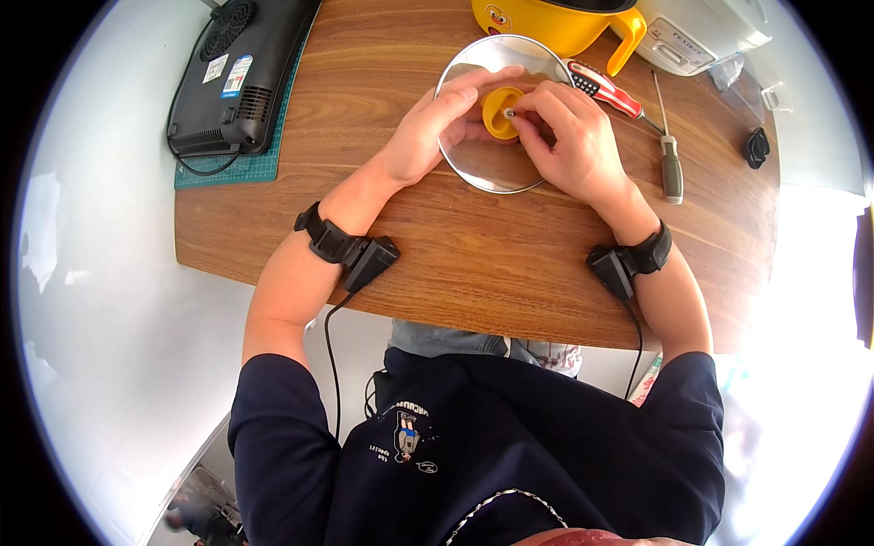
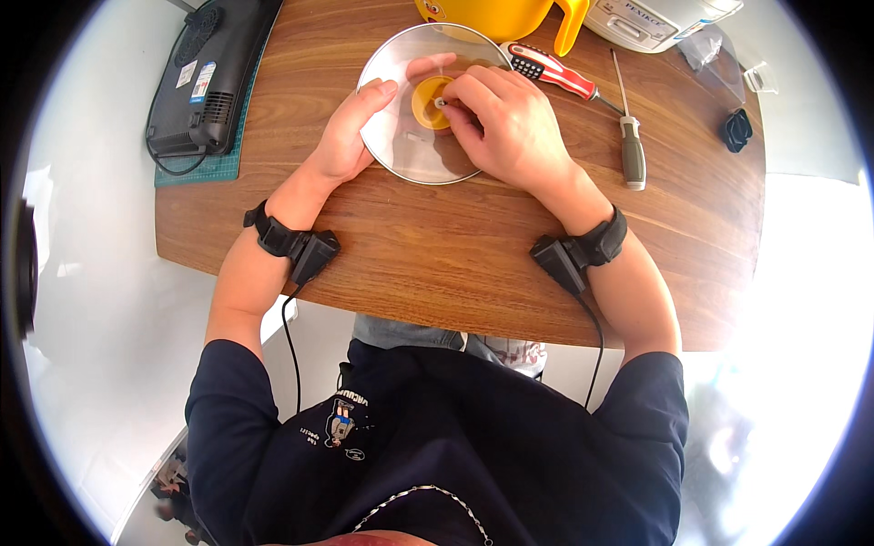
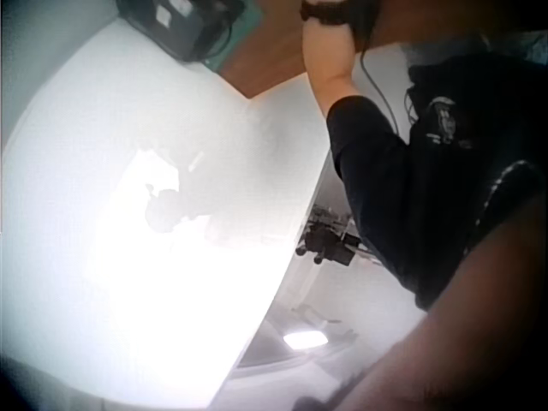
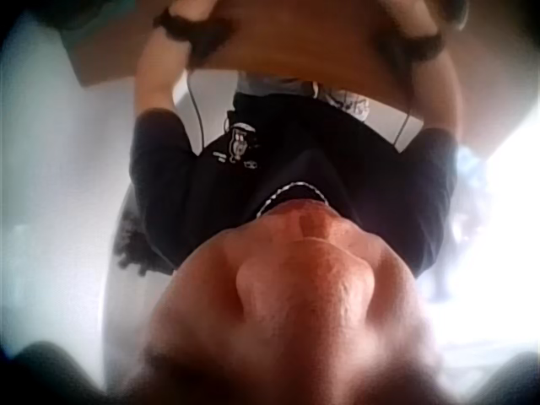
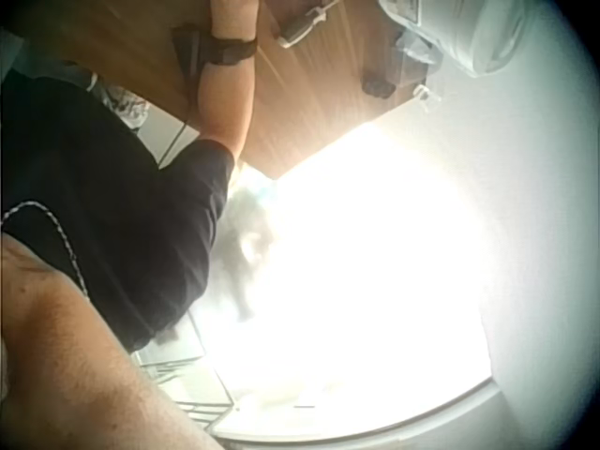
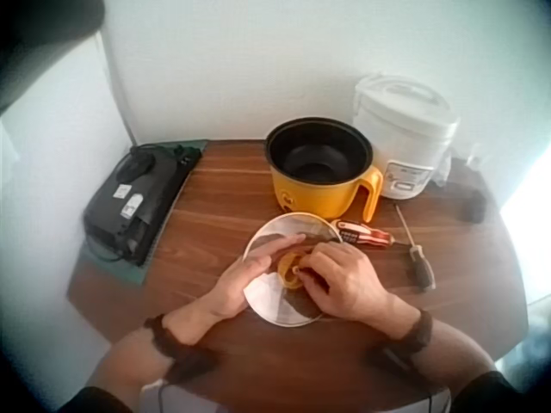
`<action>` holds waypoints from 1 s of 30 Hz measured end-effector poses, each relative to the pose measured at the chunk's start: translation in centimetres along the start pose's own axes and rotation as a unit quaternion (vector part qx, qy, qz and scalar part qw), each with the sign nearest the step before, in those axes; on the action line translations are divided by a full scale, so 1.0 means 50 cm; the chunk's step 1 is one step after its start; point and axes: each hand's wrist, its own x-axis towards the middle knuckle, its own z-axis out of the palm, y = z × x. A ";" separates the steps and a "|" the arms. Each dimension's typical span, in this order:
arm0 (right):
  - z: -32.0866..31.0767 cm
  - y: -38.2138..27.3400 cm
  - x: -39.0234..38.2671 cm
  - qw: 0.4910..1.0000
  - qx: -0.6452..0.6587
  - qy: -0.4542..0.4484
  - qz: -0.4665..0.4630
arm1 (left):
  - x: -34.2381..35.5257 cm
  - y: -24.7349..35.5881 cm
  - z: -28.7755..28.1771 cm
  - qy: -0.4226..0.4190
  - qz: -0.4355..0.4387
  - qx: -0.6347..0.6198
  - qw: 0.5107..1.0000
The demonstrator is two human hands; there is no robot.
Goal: The person repairs a yellow electric kettle by connecting internal wires, securing them with a screwdriver, and reassembling the base and lid. They use a screwdriver to tighten screws and attach the black base plate before placing the glass lid on top.
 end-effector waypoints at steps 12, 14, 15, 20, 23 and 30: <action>0.003 0.004 -0.001 1.000 -0.002 0.008 -0.013 | 0.000 -0.005 -0.002 0.001 0.000 -0.002 1.000; 0.001 0.003 -0.004 1.000 0.003 -0.002 0.008 | 0.001 -0.004 -0.002 -0.004 -0.002 -0.004 1.000; 0.002 0.003 -0.004 1.000 0.001 -0.004 0.010 | 0.001 -0.004 -0.003 -0.006 -0.002 -0.004 1.000; 0.002 0.004 -0.002 1.000 -0.018 0.002 -0.004 | 0.000 -0.005 -0.002 -0.008 0.005 0.003 1.000; -0.001 -0.009 0.004 1.000 -0.014 0.000 0.013 | -0.002 -0.004 -0.002 -0.008 0.008 0.015 1.000; 0.004 0.004 0.000 0.999 -0.041 0.014 -0.023 | 0.000 -0.006 -0.004 -0.016 0.003 0.019 1.000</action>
